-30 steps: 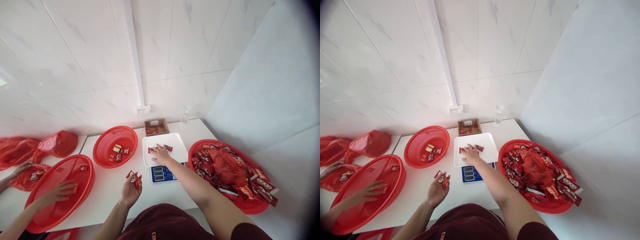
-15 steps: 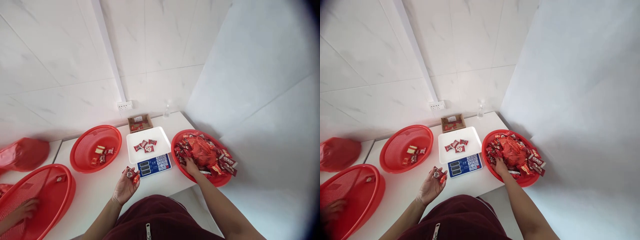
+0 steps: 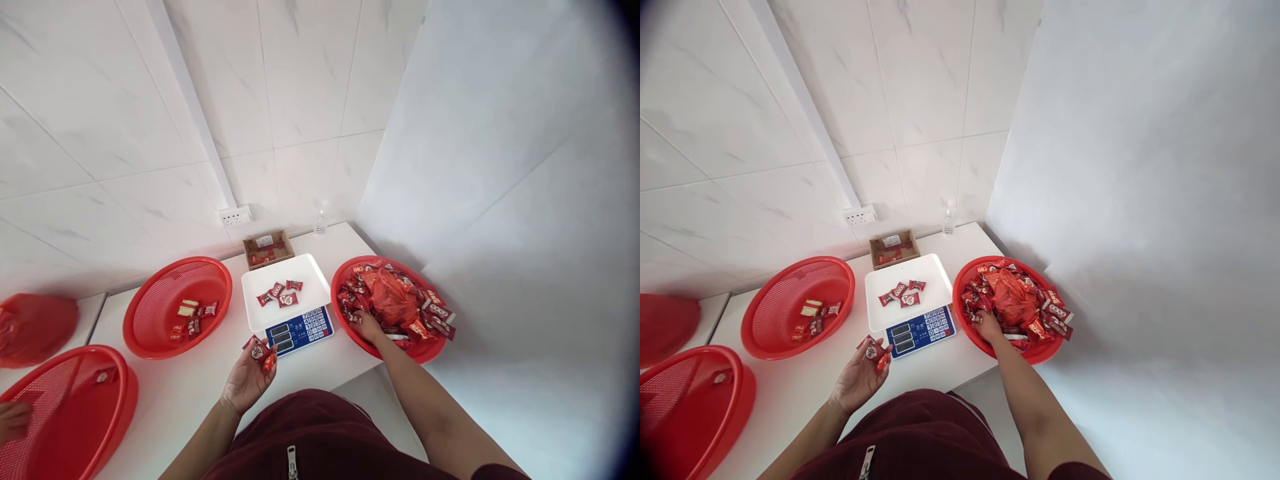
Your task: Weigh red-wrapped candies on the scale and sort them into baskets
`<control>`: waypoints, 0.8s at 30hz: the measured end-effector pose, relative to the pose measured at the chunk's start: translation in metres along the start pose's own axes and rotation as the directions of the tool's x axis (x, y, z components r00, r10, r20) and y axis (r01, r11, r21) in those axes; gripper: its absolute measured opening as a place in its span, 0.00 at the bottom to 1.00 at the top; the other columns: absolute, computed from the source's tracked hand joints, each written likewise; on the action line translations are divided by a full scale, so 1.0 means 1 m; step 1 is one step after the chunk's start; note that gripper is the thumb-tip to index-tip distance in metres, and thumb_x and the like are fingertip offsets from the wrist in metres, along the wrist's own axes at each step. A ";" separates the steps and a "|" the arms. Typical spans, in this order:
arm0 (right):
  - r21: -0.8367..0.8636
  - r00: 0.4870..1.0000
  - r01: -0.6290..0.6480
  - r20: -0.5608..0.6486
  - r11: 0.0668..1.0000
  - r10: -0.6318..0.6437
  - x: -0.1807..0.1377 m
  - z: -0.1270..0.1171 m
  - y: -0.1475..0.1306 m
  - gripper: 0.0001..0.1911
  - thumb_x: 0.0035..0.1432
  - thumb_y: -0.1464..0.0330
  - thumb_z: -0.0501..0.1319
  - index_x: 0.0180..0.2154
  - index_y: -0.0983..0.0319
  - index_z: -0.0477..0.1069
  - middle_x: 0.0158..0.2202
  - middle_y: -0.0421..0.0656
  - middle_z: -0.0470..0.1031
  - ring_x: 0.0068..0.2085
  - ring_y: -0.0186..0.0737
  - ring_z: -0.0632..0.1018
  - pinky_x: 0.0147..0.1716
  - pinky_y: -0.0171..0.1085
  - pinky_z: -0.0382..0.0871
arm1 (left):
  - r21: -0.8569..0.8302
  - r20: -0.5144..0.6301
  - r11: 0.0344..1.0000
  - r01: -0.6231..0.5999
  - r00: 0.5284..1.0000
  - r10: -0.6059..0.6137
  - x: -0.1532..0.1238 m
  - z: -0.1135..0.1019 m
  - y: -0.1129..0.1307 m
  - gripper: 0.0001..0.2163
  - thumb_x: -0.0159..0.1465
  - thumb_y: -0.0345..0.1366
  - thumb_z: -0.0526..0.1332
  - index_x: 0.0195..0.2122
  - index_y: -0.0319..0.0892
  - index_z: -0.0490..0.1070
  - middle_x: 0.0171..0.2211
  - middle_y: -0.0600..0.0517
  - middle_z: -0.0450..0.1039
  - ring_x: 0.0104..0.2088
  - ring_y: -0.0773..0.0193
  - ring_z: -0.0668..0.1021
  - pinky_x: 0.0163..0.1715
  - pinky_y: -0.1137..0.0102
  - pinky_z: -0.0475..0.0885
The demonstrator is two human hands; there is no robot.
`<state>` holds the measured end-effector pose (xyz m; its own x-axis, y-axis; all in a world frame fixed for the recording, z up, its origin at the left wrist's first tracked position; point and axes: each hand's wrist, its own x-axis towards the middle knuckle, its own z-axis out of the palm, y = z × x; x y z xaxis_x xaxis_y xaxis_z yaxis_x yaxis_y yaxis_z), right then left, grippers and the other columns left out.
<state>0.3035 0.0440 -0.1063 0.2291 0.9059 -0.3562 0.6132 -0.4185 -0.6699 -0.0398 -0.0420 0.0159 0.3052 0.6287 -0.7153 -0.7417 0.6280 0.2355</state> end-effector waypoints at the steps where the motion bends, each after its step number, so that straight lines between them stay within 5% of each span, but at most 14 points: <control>1: 0.038 1.000 0.005 -0.007 0.999 -0.005 0.000 -0.004 -0.001 0.18 0.44 0.68 0.61 0.41 0.62 0.71 0.39 0.46 0.74 0.40 0.43 0.75 0.43 0.40 0.66 | 0.004 -0.006 1.000 -0.004 1.000 0.004 0.000 0.000 0.000 0.10 0.64 0.42 0.54 0.38 0.43 0.69 0.36 0.49 0.74 0.31 0.66 0.77 0.31 0.70 0.74; 5: 0.192 0.997 0.033 -0.070 0.981 -0.020 -0.001 -0.030 -0.005 0.19 0.48 0.63 0.59 0.44 0.62 0.68 0.39 0.45 0.76 0.40 0.42 0.76 0.40 0.39 0.69 | 0.021 -0.033 1.000 -0.023 0.999 0.023 -0.001 0.002 0.002 0.09 0.63 0.41 0.54 0.37 0.43 0.69 0.35 0.49 0.75 0.31 0.66 0.77 0.30 0.70 0.73; 14: 0.551 0.988 0.013 -0.135 0.835 0.074 -0.016 -0.071 -0.023 0.26 0.39 0.60 0.67 0.42 0.62 0.70 0.38 0.45 0.77 0.38 0.42 0.76 0.37 0.39 0.70 | 0.039 -0.045 0.999 -0.030 0.998 0.032 0.002 0.006 0.000 0.09 0.64 0.40 0.54 0.38 0.42 0.69 0.35 0.48 0.74 0.30 0.65 0.77 0.29 0.70 0.74; 19: 0.543 0.991 -0.062 -0.068 0.837 0.117 -0.020 -0.070 -0.026 0.28 0.41 0.56 0.65 0.45 0.61 0.69 0.39 0.44 0.77 0.36 0.42 0.77 0.31 0.37 0.70 | 0.038 -0.053 0.999 -0.034 0.998 0.036 0.002 0.006 -0.001 0.09 0.64 0.40 0.54 0.38 0.42 0.69 0.35 0.48 0.74 0.30 0.66 0.77 0.29 0.70 0.73; 24: 0.414 0.980 0.037 -0.192 0.910 0.047 -0.016 -0.070 -0.024 0.26 0.43 0.55 0.64 0.43 0.63 0.70 0.40 0.45 0.77 0.41 0.43 0.76 0.39 0.39 0.69 | 0.038 -0.060 0.998 -0.042 0.997 0.044 -0.001 0.009 -0.001 0.09 0.64 0.40 0.54 0.38 0.42 0.69 0.35 0.48 0.74 0.30 0.66 0.76 0.29 0.70 0.73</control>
<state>0.3384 0.0438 -0.0390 0.3982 0.8809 -0.2557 0.2536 -0.3737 -0.8922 -0.0337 -0.0388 0.0222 0.2359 0.6273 -0.7422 -0.7308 0.6179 0.2901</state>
